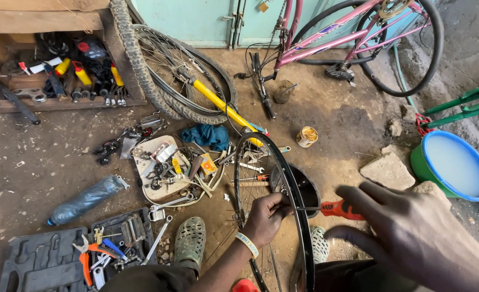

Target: The person uses a screwdriver to tighten or adjust the spokes on a bicycle wheel held between their legs. They rotate the wheel to access different spokes and continue the adjustment process.

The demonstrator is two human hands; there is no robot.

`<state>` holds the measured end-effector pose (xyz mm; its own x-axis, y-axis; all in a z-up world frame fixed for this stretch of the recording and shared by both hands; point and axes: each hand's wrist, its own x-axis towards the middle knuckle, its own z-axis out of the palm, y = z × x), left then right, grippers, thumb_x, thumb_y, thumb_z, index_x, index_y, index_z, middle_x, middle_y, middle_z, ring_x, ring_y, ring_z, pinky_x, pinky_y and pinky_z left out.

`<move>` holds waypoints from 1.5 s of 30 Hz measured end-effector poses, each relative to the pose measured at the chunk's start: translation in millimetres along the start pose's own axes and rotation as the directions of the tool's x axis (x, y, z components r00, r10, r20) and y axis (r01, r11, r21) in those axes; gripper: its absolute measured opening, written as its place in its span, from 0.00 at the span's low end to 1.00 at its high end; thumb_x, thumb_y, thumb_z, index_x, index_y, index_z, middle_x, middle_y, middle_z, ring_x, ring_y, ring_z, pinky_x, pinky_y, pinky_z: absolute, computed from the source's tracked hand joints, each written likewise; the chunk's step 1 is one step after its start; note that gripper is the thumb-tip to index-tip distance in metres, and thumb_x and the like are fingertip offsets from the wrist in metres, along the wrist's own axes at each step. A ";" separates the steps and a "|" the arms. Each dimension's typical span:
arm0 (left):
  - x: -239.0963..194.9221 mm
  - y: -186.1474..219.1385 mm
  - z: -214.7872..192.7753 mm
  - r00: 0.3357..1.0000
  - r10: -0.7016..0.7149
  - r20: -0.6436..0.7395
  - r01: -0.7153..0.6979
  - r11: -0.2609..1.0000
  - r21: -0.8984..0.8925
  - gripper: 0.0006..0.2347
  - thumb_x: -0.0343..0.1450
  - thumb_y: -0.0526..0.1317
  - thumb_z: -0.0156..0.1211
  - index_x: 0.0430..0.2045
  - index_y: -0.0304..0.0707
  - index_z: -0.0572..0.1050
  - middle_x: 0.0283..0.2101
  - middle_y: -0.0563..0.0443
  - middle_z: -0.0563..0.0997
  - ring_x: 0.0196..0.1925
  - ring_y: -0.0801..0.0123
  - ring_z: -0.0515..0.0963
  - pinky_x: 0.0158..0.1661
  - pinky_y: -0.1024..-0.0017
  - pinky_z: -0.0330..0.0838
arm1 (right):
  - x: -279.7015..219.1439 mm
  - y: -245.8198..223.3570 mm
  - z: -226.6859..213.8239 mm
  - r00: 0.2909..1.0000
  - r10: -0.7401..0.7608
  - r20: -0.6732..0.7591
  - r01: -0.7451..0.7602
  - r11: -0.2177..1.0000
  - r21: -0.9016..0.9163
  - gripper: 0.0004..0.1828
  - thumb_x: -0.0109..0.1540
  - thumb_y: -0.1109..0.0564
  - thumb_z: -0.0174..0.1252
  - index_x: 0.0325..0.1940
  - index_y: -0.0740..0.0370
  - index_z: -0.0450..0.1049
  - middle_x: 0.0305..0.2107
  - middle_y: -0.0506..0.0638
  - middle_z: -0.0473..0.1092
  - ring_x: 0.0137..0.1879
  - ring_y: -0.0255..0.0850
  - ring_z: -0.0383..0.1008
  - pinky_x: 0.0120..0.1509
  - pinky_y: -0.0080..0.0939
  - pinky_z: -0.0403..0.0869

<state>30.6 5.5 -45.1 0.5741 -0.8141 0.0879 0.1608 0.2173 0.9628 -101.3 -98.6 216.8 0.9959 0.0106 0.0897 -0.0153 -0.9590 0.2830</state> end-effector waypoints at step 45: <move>0.5 14.0 1.1 0.996 -0.052 -0.073 0.032 0.968 -0.248 0.12 0.65 0.17 0.57 0.30 0.37 0.72 0.33 0.48 0.80 0.38 0.67 0.84 0.40 0.73 0.85 | 7.9 3.7 -10.2 0.953 -0.299 -0.040 0.257 0.736 0.626 0.18 0.69 0.55 0.33 0.44 0.59 0.71 0.50 0.55 0.73 0.51 0.49 0.75 0.47 0.48 0.76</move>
<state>32.2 7.5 -31.3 0.6220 -0.7828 0.0190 0.3732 0.3178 0.8716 -94.5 -99.2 228.3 0.9505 0.3083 0.0391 0.3007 -0.8805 -0.3666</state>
